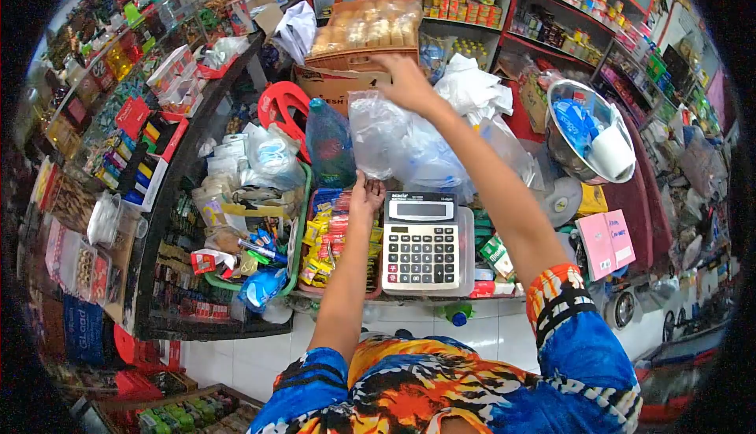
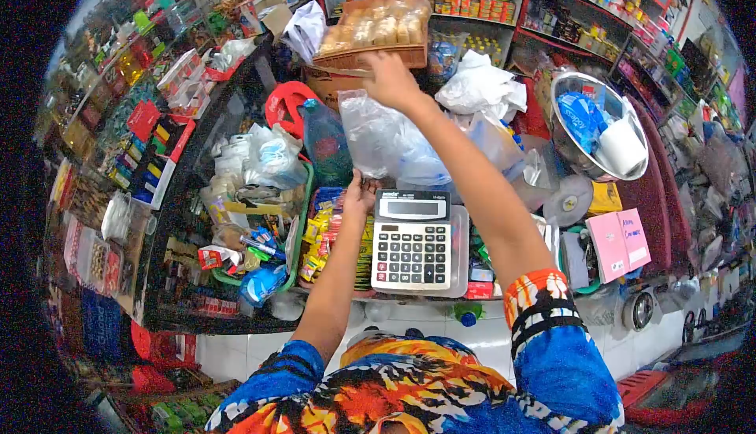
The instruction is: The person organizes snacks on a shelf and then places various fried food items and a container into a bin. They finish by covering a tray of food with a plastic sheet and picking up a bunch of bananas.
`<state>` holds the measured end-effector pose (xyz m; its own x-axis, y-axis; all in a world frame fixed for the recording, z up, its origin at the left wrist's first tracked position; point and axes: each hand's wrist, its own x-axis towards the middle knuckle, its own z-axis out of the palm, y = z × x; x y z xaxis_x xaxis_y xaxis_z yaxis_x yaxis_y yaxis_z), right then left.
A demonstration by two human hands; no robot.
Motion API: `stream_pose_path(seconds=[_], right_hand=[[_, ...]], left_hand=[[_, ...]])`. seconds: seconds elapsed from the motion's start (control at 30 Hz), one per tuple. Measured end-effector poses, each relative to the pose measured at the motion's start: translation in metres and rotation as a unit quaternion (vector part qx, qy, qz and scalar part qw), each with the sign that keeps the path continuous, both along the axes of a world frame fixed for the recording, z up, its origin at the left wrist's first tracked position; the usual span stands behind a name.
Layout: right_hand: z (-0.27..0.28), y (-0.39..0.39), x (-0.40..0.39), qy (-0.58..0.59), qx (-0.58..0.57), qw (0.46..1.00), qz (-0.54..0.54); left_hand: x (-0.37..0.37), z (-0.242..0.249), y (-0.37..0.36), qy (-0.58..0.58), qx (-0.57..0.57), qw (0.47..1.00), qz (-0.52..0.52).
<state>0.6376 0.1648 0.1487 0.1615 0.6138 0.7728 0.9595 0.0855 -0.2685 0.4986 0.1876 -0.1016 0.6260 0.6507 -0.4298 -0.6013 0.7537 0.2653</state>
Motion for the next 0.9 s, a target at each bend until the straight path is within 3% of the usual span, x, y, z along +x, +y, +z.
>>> stream_pose_path(seconds=[0.07, 0.13, 0.23, 0.3, 0.47, 0.53, 0.57, 0.63, 0.67, 0.7, 0.77, 0.8, 0.83, 0.9], right_hand=[[-0.009, 0.003, -0.006, -0.014, -0.011, 0.999, -0.033], [-0.002, -0.007, -0.010, 0.020, -0.230, 0.970, -0.078], [0.017, 0.002, -0.008, 0.035, 0.026, 0.995, -0.091], [0.047, -0.010, -0.019, 0.125, 0.178, 0.976, 0.001], [0.104, -0.068, -0.058, 0.191, 0.222, 0.951, 0.095], [0.102, -0.083, -0.058, 0.264, 0.178, 0.937, 0.141], [0.101, -0.088, -0.062, 0.263, 0.178, 0.938, 0.143], [0.099, -0.100, -0.076, 0.537, 0.159, 0.789, 0.253], [0.102, -0.115, -0.090, 0.612, 0.087, 0.743, 0.257], [0.092, -0.114, -0.091, 0.615, 0.079, 0.739, 0.263], [0.060, -0.103, -0.093, 0.619, -0.028, 0.732, 0.284], [0.047, -0.100, -0.100, 0.588, -0.050, 0.766, 0.255], [0.038, -0.099, -0.116, 0.638, -0.051, 0.712, 0.287], [0.017, -0.097, -0.138, 0.648, -0.091, 0.703, 0.278]], left_hand=[[-0.002, 0.006, -0.005, 0.007, -0.015, 1.000, 0.022], [-0.004, 0.006, -0.005, 0.007, -0.016, 0.999, 0.029], [-0.007, 0.007, 0.000, 0.007, -0.020, 0.999, 0.034], [-0.009, 0.005, -0.002, 0.018, -0.018, 0.999, 0.027], [-0.032, -0.008, 0.003, 0.058, -0.011, 0.997, -0.044], [-0.060, 0.004, -0.011, 0.142, 0.160, 0.974, -0.066], [-0.073, 0.019, -0.025, 0.141, 0.160, 0.975, -0.064], [-0.104, 0.063, -0.056, 0.279, 0.364, 0.884, 0.087], [-0.117, 0.073, -0.061, 0.300, 0.433, 0.842, 0.112], [-0.130, 0.082, -0.067, 0.321, 0.498, 0.794, 0.136], [-0.153, 0.127, -0.090, 0.287, 0.533, 0.783, 0.146], [-0.162, 0.153, -0.105, 0.300, 0.590, 0.730, 0.170], [-0.170, 0.173, -0.116, 0.312, 0.644, 0.672, 0.192], [-0.189, 0.197, -0.130, 0.303, 0.657, 0.665, 0.184]])
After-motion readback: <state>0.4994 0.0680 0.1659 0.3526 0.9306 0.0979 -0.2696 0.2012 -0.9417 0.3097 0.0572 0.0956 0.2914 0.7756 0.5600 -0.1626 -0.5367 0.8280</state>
